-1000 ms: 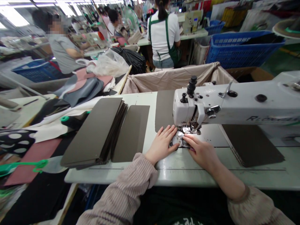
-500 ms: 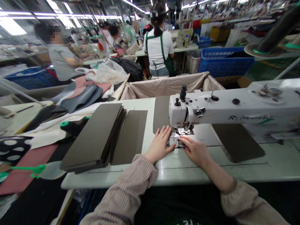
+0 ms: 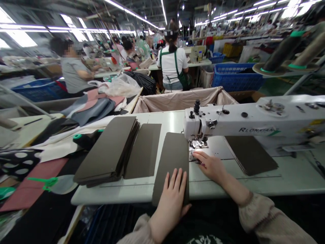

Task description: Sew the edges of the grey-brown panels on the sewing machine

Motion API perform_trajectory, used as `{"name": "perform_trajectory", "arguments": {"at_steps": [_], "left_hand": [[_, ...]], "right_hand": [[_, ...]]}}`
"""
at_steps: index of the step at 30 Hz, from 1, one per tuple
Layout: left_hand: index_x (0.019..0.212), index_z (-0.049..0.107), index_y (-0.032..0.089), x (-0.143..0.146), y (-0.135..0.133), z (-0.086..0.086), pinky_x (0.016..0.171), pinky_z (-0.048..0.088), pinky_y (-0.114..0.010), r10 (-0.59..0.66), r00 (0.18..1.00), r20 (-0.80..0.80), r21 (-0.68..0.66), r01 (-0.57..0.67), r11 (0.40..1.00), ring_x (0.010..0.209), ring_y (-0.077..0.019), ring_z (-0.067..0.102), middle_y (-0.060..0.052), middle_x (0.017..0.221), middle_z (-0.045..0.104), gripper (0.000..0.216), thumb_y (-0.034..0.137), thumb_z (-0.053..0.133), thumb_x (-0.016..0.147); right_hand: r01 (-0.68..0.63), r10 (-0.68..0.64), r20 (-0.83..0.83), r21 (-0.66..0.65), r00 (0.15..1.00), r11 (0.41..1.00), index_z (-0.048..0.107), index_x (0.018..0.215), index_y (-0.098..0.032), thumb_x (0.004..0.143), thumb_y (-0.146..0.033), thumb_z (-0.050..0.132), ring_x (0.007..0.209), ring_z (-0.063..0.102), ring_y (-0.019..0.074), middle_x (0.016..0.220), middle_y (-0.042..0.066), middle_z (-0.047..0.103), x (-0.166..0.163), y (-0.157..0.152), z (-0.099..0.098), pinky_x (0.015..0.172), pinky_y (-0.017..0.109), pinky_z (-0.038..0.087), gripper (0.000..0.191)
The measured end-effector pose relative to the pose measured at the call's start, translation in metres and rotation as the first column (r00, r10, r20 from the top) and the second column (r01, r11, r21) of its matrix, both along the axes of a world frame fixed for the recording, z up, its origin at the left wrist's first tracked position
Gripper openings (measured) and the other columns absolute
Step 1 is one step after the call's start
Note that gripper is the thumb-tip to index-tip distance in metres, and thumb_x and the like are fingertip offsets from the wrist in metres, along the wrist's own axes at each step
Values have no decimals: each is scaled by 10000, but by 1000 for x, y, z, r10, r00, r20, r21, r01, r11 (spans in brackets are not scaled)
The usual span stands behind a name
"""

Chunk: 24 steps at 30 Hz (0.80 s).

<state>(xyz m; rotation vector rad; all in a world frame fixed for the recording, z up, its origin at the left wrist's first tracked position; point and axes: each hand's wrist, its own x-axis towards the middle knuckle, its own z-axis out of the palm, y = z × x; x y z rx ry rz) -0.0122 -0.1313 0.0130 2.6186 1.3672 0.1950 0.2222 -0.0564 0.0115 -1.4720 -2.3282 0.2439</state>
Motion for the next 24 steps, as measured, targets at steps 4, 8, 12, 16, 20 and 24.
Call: {"name": "perform_trajectory", "arguments": {"at_steps": [4, 8, 12, 16, 20, 24], "left_hand": [[1492, 372, 225, -46, -40, 27, 1133, 346, -501, -191, 979, -66, -226, 172, 959, 1394, -330, 388, -93, 1526, 380, 823, 121, 582, 702], [1427, 437, 403, -95, -32, 76, 1159, 357, -378, -394, 918, 40, -330, 384, 862, 1231, -180, 590, 63, 1374, 570, 741, 55, 487, 775], [1341, 538, 407, -109, -9, 90, 1173, 280, -548, -215, 971, -103, -230, 187, 955, 1275, -264, 550, 36, 1337, 610, 590, 134, 548, 819], [1402, 482, 303, -57, 11, 64, 1119, 361, -534, -147, 988, -46, -169, 138, 976, 1327, -306, 473, -52, 1428, 528, 605, 308, 684, 831], [1367, 483, 261, 27, 15, 31, 1015, 459, -446, -155, 972, 178, -143, 181, 973, 1203, -276, 514, -83, 1334, 543, 584, 343, 721, 840], [1173, 598, 245, 71, 5, 3, 893, 480, -412, -207, 942, 265, -92, 239, 967, 1036, -249, 555, -62, 1136, 615, 264, 251, 638, 912]], "right_hand": [[-141, 145, 42, -97, 988, 985, 424, 1453, -300, 858, -171, 521, 1046, 656, 207, 1486, 28, 464, -11, -24, 7, 848, 355, 543, 616], [-103, 120, 86, -182, 989, 978, 455, 1439, -247, 845, -180, 517, 972, 674, 258, 1482, 46, 464, -16, -67, 4, 774, 416, 566, 601], [-68, 46, -87, -263, 995, 962, 473, 1419, -276, 861, -166, 511, 1033, 653, 251, 1461, 28, 494, 1, -103, 3, 844, 416, 550, 570], [102, -214, -438, -265, 873, 959, 575, 1284, -285, 968, -263, 439, 1139, 599, 202, 1277, 32, 637, 38, -118, 0, 958, 343, 489, 345], [390, -514, -448, -343, 731, 854, 628, 1023, -250, 970, -415, 467, 886, 665, 208, 954, 38, 701, 68, -132, -9, 799, 320, 522, 236], [393, -541, -314, -427, 780, 815, 578, 984, -266, 941, -482, 504, 740, 654, 199, 820, 3, 676, 68, -150, -9, 674, 310, 506, 232]]}}
